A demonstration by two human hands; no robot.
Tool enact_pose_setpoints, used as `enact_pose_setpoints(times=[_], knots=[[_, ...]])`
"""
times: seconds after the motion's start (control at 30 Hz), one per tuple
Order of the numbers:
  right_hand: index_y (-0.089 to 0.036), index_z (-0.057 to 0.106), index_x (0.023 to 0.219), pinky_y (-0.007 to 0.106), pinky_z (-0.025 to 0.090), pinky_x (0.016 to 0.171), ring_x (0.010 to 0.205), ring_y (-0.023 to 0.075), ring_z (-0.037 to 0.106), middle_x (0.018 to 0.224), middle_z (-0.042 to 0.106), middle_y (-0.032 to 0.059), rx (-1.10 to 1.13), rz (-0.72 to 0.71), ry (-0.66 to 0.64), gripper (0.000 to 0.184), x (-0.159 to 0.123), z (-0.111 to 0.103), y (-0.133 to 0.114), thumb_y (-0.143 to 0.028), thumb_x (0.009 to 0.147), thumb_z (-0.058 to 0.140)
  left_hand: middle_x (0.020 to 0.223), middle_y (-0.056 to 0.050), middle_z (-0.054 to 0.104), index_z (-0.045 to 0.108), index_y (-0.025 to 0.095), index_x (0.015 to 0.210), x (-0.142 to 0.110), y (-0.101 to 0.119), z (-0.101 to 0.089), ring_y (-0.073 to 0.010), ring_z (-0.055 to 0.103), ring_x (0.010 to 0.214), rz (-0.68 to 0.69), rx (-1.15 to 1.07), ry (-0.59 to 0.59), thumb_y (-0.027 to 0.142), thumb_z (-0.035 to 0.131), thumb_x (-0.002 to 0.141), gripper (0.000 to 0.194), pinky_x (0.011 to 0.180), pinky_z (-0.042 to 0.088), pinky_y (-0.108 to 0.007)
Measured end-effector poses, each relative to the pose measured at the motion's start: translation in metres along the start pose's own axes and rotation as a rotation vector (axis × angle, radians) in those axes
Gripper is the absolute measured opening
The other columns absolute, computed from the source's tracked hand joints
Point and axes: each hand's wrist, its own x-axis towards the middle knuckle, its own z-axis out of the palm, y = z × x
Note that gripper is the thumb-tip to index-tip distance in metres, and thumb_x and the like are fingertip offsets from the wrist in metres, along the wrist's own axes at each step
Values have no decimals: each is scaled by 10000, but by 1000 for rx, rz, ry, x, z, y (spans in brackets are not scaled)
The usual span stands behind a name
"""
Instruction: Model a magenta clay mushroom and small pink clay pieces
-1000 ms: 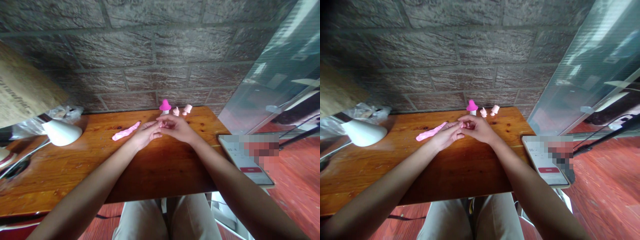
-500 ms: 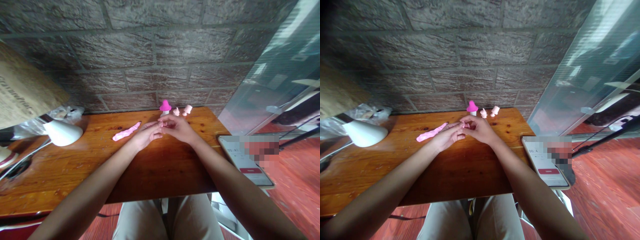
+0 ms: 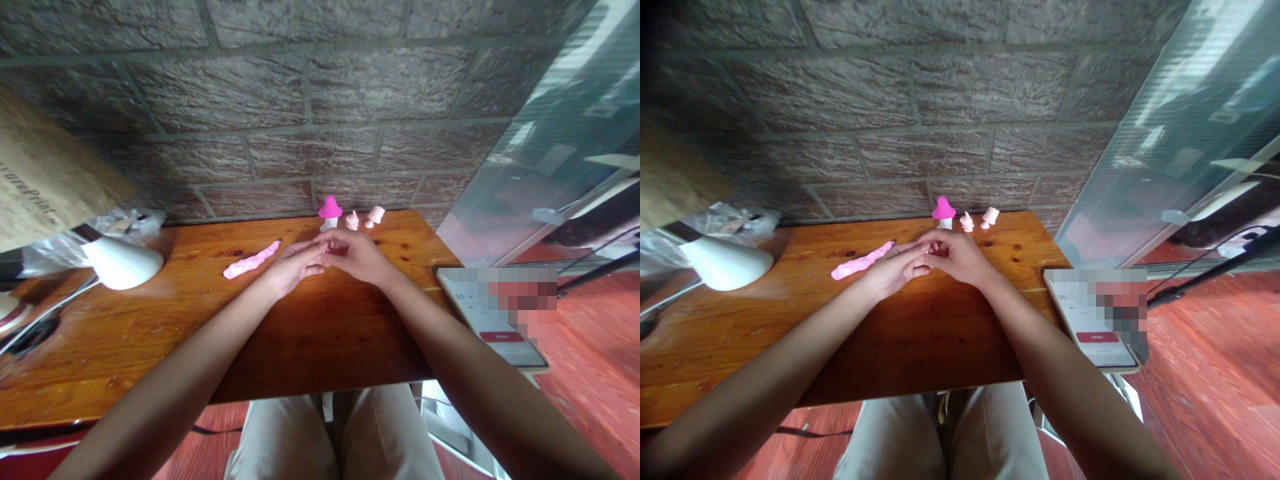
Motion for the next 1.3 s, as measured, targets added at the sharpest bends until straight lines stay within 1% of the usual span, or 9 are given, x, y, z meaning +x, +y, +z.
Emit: enact_pose_setpoints(times=[0.17,0.23,0.33,0.6,0.8,0.9,1.03,1.13,1.3], knots=[[-206,685,1030,318,536,793,870,186,640,990,690,47,102,21,34,295,0,0,-1,-389,804,731,816,-33,709,725,151,888,-1,4,0,-123,646,745,-33,-71,-53,357,857,697,310,690,479,-233],[-211,683,1050,311,536,777,850,180,634,985,683,45,126,30,32,318,0,0,-1,-394,796,738,823,-35,709,729,152,893,-2,5,0,-126,646,754,-45,-74,-67,340,858,698,300,694,477,-235],[-205,685,1050,295,524,734,790,164,610,936,665,39,113,17,31,322,0,1,-3,-379,786,745,856,-33,716,734,158,873,-3,5,1,-120,644,764,-20,-69,-61,335,868,684,291,697,474,-231],[-196,697,1014,300,522,723,774,164,607,895,662,37,80,-15,52,254,1,2,0,-343,809,724,849,-38,721,734,154,878,-1,3,2,-122,648,751,-21,-59,-37,335,854,702,279,680,471,-230],[-195,688,1048,302,541,769,834,170,639,990,693,50,57,8,58,276,1,2,1,-338,814,719,814,-43,714,734,138,910,-2,4,2,-132,649,720,0,-29,-37,370,856,693,340,678,483,-249],[-174,680,1066,292,544,751,822,165,644,979,695,56,54,-40,44,282,1,1,5,-313,822,712,824,-45,718,742,135,925,-2,3,1,-122,641,715,9,30,-21,381,849,699,352,687,476,-245],[-162,663,1118,288,546,736,813,160,645,1000,691,66,-6,-94,41,314,0,2,10,-281,830,702,819,-40,722,747,139,947,-1,1,0,-114,640,699,56,95,2,428,854,677,409,686,474,-241],[-154,671,1103,291,543,709,762,158,637,926,682,59,-77,-90,60,293,0,3,11,-269,834,688,782,-35,715,742,136,911,0,-1,0,-115,642,681,68,129,8,461,848,671,418,682,481,-241],[-144,695,1056,313,540,743,775,173,651,919,704,73,-200,-96,89,243,0,0,8,-247,837,669,753,-24,701,735,138,886,1,-3,0,-110,639,672,91,146,13,472,844,673,411,668,479,-230]])
